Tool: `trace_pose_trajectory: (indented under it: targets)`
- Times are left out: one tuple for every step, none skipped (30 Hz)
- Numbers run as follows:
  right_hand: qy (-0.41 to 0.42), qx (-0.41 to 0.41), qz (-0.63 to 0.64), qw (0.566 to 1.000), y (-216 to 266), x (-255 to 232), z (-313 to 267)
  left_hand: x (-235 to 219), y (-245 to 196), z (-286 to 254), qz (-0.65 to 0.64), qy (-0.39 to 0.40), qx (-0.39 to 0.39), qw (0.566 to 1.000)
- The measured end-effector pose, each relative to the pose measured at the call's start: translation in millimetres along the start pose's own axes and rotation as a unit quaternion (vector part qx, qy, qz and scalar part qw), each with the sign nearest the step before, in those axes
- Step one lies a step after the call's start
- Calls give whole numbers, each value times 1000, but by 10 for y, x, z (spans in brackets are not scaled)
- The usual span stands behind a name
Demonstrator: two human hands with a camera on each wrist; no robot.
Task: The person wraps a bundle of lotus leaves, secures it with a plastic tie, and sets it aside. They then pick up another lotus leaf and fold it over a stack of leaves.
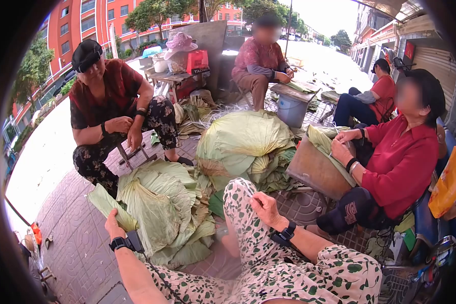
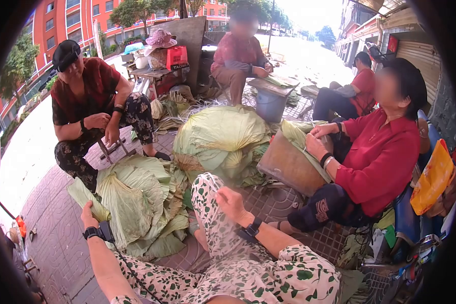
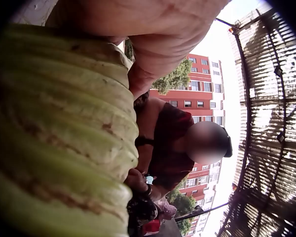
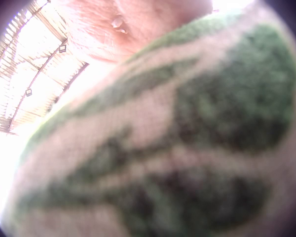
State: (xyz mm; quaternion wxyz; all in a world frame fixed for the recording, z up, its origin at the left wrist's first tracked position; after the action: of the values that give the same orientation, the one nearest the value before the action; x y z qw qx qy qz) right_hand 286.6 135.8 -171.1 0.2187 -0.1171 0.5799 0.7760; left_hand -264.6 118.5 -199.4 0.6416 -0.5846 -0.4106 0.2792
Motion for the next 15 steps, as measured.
trace_pose_trajectory:
  targets:
    - [0,0,0,1000,0,1,1,-5,11,17,-2,-1,2,1000]
    - [0,-1,2,1000,6,-1,0,-9,19,30,-2,-1,2,1000]
    - [0,-3,4,1000,12,-2,-2,-11,33,42,-3,0,-2,1000]
    - [0,-3,4,1000,16,-3,-4,-12,50,51,-4,1,-6,1000]
    - [1,-3,6,1000,20,-3,-7,-11,43,41,-4,1,-7,1000]
    - [1,-2,9,1000,23,-8,-8,-15,31,28,-4,-5,-9,1000]
    - [-1,-2,7,1000,23,-12,-10,0,31,21,-3,-9,-12,1000]
    - [2,4,11,1000,18,-6,-9,8,52,43,-3,-6,-13,1000]
    - [6,10,16,1000,10,0,-10,-2,80,77,-9,-2,-14,1000]
    - [5,11,16,1000,2,-4,-6,-2,103,102,-13,1,-15,1000]
    - [4,8,18,1000,2,-2,-6,16,74,67,-13,2,-15,1000]
    - [4,4,21,1000,2,0,-7,25,35,21,-11,-2,-13,1000]
    - [4,5,21,1000,-4,1,-6,27,9,-9,-9,-5,-10,1000]
    - [0,-1,17,1000,-1,-1,-4,23,12,-7,-9,-5,-10,1000]
    - [-4,-7,14,1000,3,-5,-4,23,18,1,-9,-2,-11,1000]
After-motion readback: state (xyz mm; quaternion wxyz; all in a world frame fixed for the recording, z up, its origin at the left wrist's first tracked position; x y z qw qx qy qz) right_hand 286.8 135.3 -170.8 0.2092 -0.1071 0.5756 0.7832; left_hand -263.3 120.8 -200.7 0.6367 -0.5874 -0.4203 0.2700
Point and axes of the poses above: each hand's wrist, its own z-axis towards the middle knuckle, its own x-axis out of the palm, y = z × x, the point moved 6 cm from there along z, towards the middle knuckle, and after that the axes turned 15 degrees about x, right-handed, at the moved point
